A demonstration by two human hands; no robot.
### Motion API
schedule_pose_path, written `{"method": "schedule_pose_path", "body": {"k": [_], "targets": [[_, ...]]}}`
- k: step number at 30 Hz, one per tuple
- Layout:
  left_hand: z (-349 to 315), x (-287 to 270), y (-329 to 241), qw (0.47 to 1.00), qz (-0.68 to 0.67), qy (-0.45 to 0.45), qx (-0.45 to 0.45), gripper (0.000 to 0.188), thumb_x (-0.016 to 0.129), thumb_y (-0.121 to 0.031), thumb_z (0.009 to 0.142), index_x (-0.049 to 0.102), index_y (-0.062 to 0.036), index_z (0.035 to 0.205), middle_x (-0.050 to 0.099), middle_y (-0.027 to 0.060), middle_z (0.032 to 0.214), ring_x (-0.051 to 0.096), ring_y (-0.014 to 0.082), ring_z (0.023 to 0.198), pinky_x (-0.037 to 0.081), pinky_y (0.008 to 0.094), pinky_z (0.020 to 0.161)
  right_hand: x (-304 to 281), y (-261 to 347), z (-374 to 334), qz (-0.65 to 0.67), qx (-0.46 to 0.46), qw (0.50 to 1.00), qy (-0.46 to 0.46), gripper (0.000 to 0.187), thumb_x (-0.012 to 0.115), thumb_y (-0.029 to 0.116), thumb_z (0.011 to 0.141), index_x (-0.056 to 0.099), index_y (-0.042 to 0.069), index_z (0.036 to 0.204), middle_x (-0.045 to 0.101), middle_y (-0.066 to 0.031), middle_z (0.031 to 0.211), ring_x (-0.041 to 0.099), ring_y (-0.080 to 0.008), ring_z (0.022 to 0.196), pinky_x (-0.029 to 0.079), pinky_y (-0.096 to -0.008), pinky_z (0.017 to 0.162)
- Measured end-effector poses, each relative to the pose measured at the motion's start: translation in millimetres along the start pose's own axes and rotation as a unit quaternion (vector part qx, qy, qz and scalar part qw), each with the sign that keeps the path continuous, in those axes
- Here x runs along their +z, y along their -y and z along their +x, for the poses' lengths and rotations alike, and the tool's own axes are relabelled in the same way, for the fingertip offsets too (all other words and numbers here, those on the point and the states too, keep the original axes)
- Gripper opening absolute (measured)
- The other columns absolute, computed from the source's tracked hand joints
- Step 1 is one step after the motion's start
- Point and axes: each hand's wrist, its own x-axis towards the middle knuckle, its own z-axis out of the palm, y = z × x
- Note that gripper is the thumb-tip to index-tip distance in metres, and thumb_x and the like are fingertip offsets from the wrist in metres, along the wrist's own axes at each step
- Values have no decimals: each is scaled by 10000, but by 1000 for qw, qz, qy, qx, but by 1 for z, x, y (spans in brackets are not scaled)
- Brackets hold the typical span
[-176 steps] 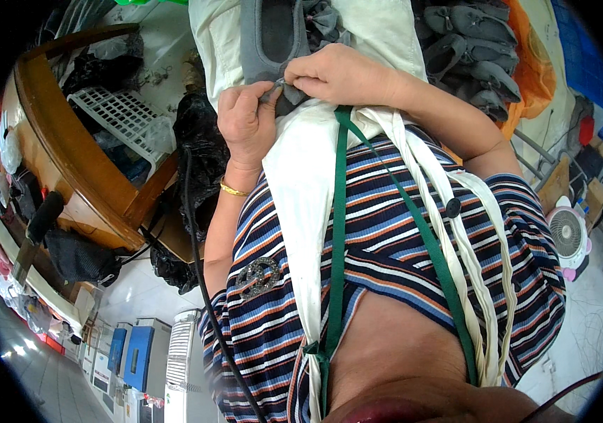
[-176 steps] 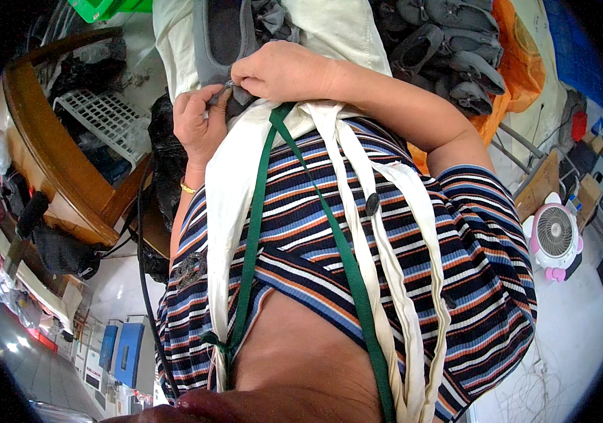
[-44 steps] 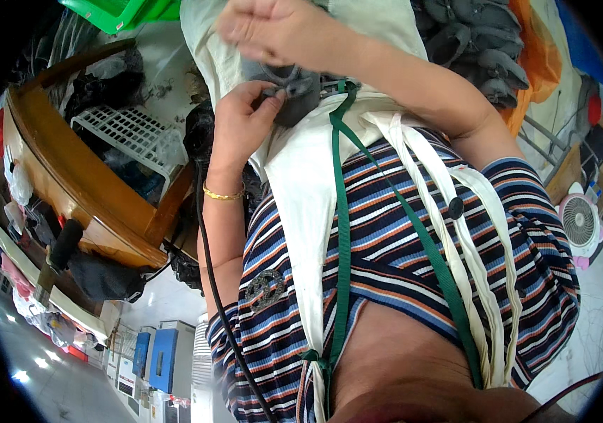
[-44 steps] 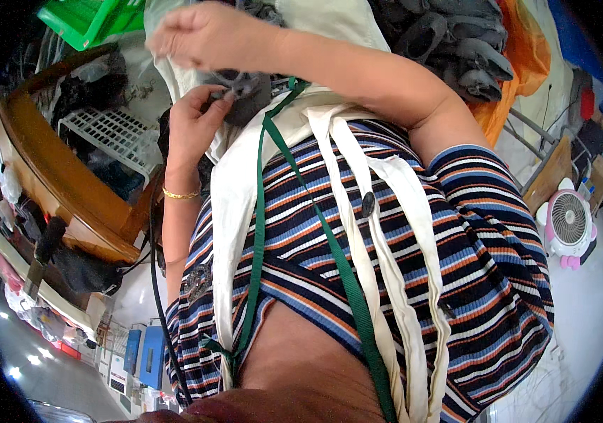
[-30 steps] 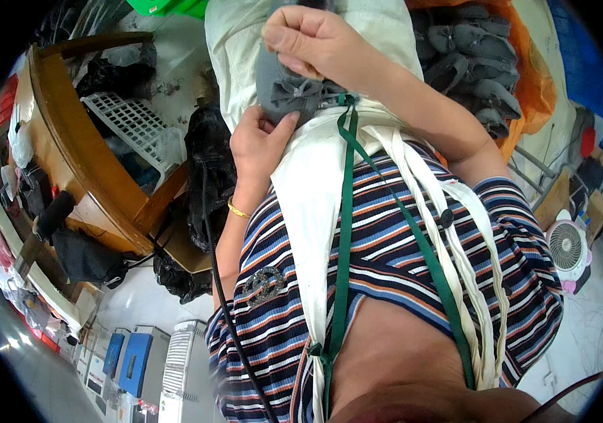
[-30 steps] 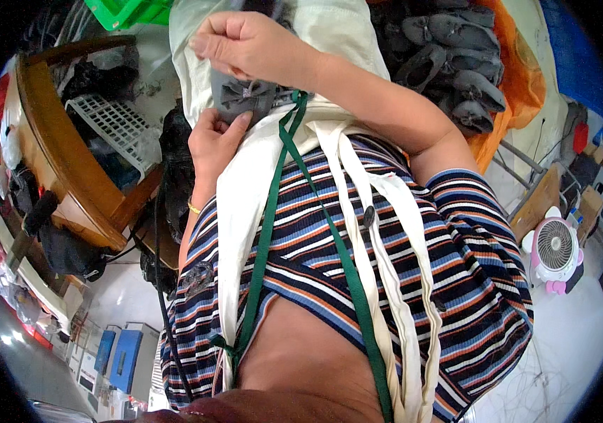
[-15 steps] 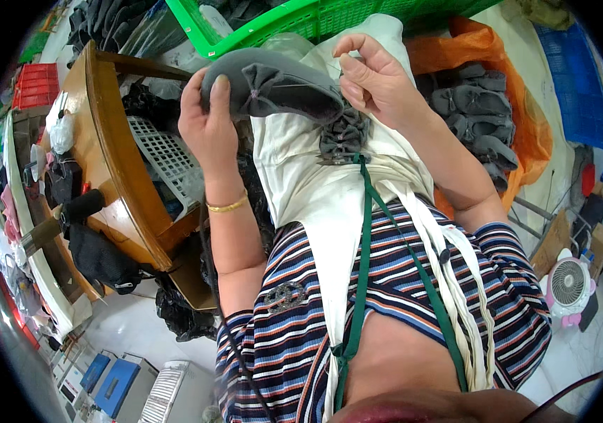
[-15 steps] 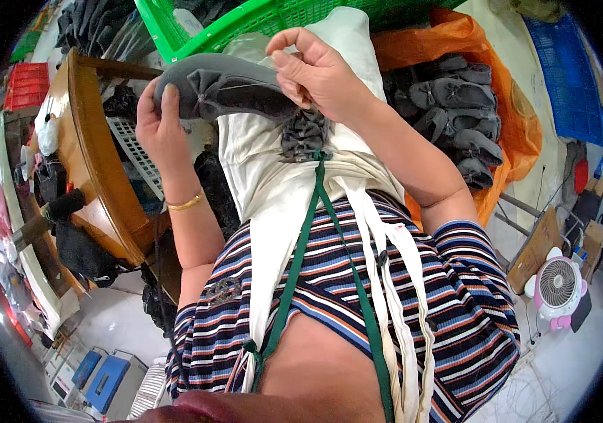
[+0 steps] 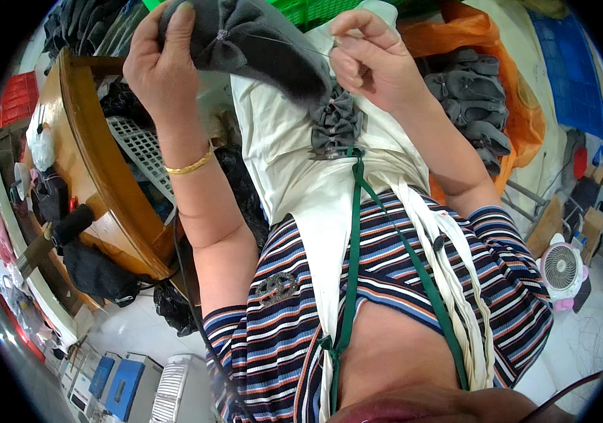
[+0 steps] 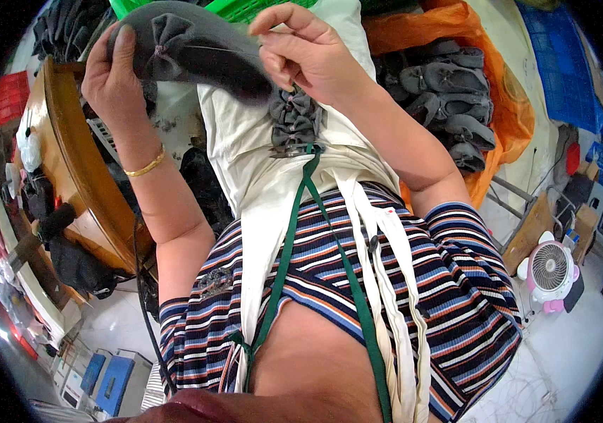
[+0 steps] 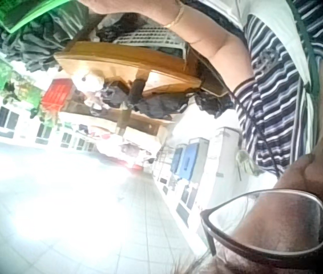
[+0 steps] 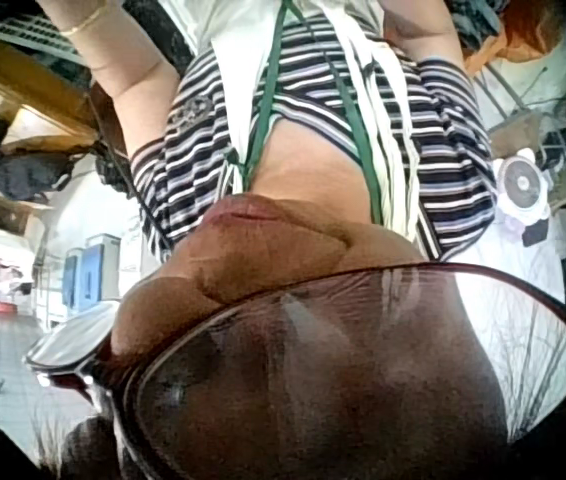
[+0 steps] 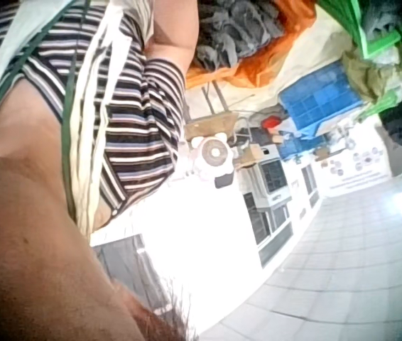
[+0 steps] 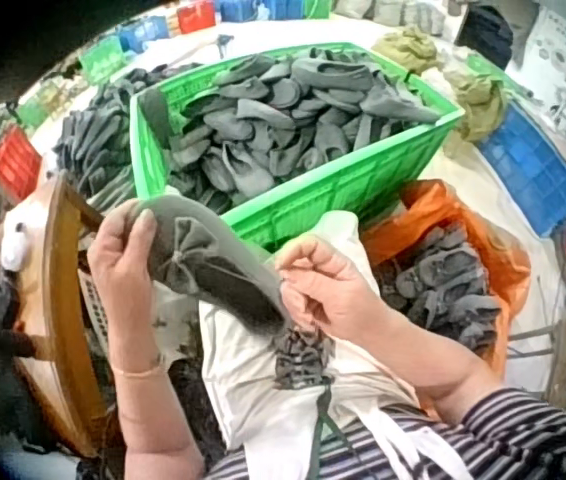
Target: The person sits on the floor and sews a grey slipper using a needle and thread. They pull the thread through the fabric repeatedly to stitch the shoe's opening. The person handles multiple grey slippers, picking them up from a green basket and placing them back down.
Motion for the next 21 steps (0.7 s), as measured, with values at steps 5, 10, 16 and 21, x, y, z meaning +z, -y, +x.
{"method": "schedule_pose_path", "body": {"k": [5, 10, 16, 21], "targets": [[-36, 3, 40, 933, 51, 193, -300, 286, 684, -222, 915, 694, 13, 1079, 702, 28, 939, 625, 99, 833, 498, 252, 776, -24, -19, -13, -18, 67, 995, -75, 144, 485, 125, 1017, 591, 81, 1104, 545, 3, 797, 514, -81, 689, 441, -214, 564], [-91, 0, 85, 936, 274, 139, -172, 341, 629, -286, 934, 650, 14, 1095, 673, 193, 1011, 648, 288, 896, 500, 362, 782, -30, -48, -19, -277, 128, 938, -166, 232, 543, 200, 995, 588, 30, 1147, 587, 0, 844, 545, -64, 750, 493, -210, 665], [-78, -6, 28, 831, 459, 201, -243, 413, 606, -403, 948, 666, 2, 896, 651, 125, 796, 630, 271, 751, 485, 404, 687, -36, -70, 4, -382, 180, 894, -153, 357, 573, 340, 998, 605, 16, 1145, 607, -1, 954, 567, -76, 829, 487, -229, 741], [-93, -8, 14, 879, 269, 219, -327, 389, 731, -350, 859, 639, 25, 822, 622, 101, 711, 588, 177, 645, 468, 321, 603, -6, -72, 20, -484, 137, 859, -98, 358, 632, 343, 956, 639, 4, 1073, 657, -41, 885, 589, -114, 803, 489, -276, 716]]}}
